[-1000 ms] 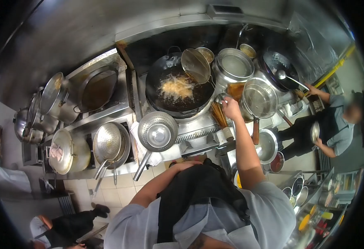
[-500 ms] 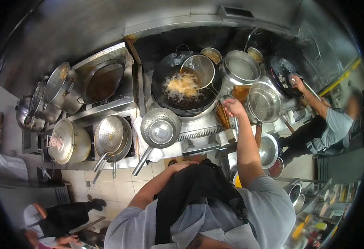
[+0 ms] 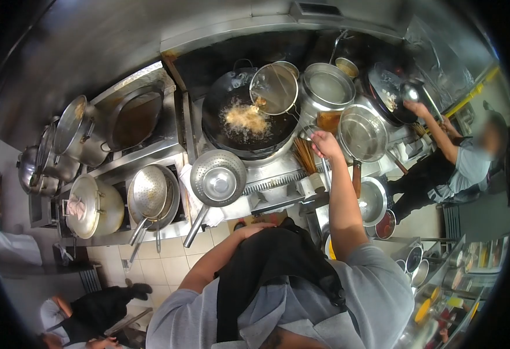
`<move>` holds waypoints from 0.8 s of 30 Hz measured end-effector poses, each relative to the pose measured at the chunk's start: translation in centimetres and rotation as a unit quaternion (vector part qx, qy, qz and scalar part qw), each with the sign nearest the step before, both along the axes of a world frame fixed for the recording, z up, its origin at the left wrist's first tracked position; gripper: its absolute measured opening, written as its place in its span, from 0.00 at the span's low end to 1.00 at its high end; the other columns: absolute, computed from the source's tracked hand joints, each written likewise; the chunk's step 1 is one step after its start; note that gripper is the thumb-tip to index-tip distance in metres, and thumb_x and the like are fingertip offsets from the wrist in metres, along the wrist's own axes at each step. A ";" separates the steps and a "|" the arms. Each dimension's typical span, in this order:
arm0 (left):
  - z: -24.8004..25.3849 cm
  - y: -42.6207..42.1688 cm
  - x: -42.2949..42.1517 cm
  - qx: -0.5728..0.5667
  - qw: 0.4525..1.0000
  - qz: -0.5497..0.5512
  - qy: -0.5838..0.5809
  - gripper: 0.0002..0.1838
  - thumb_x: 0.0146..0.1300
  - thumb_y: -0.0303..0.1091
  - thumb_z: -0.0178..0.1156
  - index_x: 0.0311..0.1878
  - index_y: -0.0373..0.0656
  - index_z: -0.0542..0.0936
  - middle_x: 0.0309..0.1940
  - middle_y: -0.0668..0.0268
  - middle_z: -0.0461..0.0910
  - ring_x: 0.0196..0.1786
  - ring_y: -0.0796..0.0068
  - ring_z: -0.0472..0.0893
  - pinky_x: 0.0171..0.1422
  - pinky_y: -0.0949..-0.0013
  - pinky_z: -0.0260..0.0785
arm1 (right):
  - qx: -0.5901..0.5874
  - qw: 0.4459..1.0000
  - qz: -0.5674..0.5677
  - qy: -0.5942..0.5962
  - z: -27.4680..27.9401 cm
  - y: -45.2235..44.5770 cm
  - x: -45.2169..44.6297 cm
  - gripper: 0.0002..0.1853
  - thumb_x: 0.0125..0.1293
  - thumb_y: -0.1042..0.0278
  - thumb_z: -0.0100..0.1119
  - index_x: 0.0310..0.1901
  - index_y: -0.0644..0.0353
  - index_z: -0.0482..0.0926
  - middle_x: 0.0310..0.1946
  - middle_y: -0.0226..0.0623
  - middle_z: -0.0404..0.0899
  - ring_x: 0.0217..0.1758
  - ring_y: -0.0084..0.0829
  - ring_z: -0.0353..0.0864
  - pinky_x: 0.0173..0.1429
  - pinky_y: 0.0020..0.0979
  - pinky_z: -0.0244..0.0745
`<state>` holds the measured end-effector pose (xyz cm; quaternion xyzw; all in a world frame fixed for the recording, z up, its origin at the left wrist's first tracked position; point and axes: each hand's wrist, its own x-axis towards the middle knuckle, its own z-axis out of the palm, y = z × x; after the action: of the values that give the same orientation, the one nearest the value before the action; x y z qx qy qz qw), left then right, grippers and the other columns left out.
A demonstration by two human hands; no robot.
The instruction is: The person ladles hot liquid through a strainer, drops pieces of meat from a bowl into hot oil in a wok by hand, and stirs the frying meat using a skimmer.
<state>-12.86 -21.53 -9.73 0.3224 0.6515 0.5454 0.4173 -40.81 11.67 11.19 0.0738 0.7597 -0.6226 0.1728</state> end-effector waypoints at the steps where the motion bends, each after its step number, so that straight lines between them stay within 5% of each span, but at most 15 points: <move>1: 0.0 0.0 0.0 0.000 1.000 0.001 -0.001 0.29 0.76 0.44 0.54 0.73 0.35 0.70 0.74 0.51 0.68 0.76 0.57 0.67 0.81 0.63 0.56 | 0.001 1.000 -0.001 -0.001 0.0 0.1 0.0 0.16 0.77 0.65 0.57 0.59 0.66 0.76 0.21 0.29 0.76 0.12 0.20 0.68 0.14 0.26 0.59; 10: 0.1 0.1 0.0 -0.005 1.000 0.004 -0.006 0.29 0.76 0.44 0.54 0.73 0.35 0.70 0.74 0.52 0.69 0.76 0.59 0.67 0.80 0.63 0.56 | 0.132 0.988 -0.037 0.068 2.1 -3.5 1.2 0.21 0.75 0.63 0.60 0.64 0.66 0.77 0.20 0.35 0.79 0.13 0.24 0.74 0.17 0.31 0.68; 12: 0.0 0.2 0.1 -0.006 1.000 0.004 -0.007 0.29 0.76 0.44 0.54 0.73 0.36 0.70 0.73 0.52 0.69 0.76 0.59 0.68 0.80 0.63 0.56 | 0.220 0.970 -0.041 0.099 3.3 -5.0 2.1 0.19 0.73 0.62 0.61 0.60 0.65 0.81 0.28 0.48 0.86 0.24 0.40 0.86 0.29 0.39 0.80; 13: 0.1 0.2 0.1 -0.005 1.000 0.005 -0.009 0.29 0.76 0.44 0.54 0.73 0.36 0.70 0.73 0.52 0.69 0.76 0.59 0.68 0.80 0.63 0.56 | 0.272 0.942 -0.047 0.193 -0.6 -4.5 0.6 0.18 0.71 0.63 0.61 0.56 0.65 0.83 0.40 0.59 0.86 0.43 0.54 0.88 0.49 0.44 0.83; 16: 0.0 0.3 0.1 -0.006 1.000 0.007 -0.011 0.29 0.76 0.44 0.55 0.73 0.36 0.70 0.73 0.53 0.70 0.75 0.60 0.68 0.80 0.63 0.56 | 0.289 0.914 -0.070 0.275 -0.1 -6.3 1.8 0.16 0.70 0.64 0.61 0.53 0.65 0.84 0.46 0.62 0.84 0.55 0.60 0.82 0.60 0.47 0.78; 24: -0.2 0.4 0.4 -0.006 1.000 0.013 -0.015 0.29 0.75 0.44 0.55 0.73 0.36 0.71 0.73 0.54 0.71 0.75 0.61 0.69 0.80 0.64 0.56 | 0.298 0.887 -0.104 0.337 0.0 -7.8 2.9 0.15 0.69 0.64 0.60 0.51 0.64 0.84 0.38 0.63 0.83 0.46 0.62 0.84 0.52 0.51 0.79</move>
<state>-12.51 -21.10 -9.93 0.3032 0.6525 0.5519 0.4215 -37.88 3.88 11.23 -0.0139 0.9099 -0.3687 -0.1897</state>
